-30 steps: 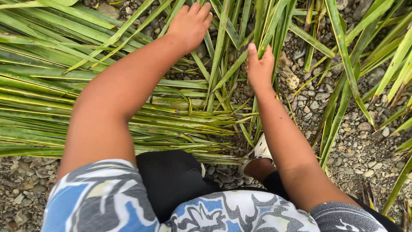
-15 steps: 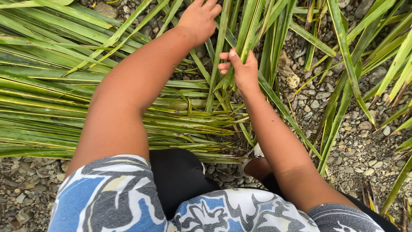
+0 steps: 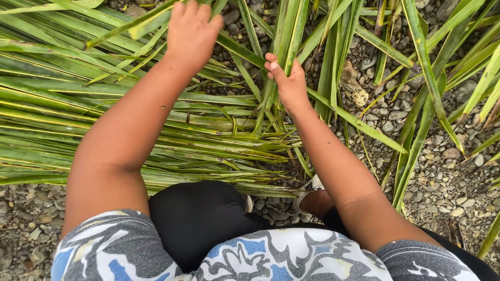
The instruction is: Gathering and bundling long green leaves on a rocky surface
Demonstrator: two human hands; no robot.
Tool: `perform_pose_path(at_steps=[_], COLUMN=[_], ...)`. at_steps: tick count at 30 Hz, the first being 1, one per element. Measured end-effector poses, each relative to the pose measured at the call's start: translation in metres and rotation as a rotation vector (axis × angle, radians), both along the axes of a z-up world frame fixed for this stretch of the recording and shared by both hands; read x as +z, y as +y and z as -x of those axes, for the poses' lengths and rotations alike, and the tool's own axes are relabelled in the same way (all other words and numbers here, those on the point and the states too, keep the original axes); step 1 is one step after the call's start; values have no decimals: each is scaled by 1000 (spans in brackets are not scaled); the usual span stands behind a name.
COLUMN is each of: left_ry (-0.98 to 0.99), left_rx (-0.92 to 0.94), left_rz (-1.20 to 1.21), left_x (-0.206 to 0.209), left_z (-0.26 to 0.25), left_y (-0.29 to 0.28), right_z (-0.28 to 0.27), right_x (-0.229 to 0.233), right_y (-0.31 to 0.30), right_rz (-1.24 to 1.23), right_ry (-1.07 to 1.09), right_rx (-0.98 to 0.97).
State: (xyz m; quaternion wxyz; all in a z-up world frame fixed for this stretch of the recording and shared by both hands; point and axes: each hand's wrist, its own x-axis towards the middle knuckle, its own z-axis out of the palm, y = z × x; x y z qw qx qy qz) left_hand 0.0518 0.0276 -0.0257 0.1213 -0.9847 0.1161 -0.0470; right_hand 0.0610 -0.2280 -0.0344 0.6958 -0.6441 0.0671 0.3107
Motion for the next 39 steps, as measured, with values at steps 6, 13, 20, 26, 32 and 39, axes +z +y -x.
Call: perform_pose_path(at_steps=[6,13,20,26,32,39], left_ry=[-105,66,-155,-451,-194,526], left_rx=[310,923,1374,1654,1375,808], left_rz=[158,752,1590,2041,2100,1627], left_x=[-21,-42,-58,4,17,42], left_z=[26,48,42,35,34,42], left_y=[54,102,100,82,11,-99], right_z=[5,6,7,5,6,10], right_x=[21,41,42,32,32,29], right_y=[10,16,17,15,18,21], right_rz=[-27,-41,35,-1,8,41], right_ry=[-83,-92,-191,-239,-331,-296], right_rx=[73,88,119,62,98,182])
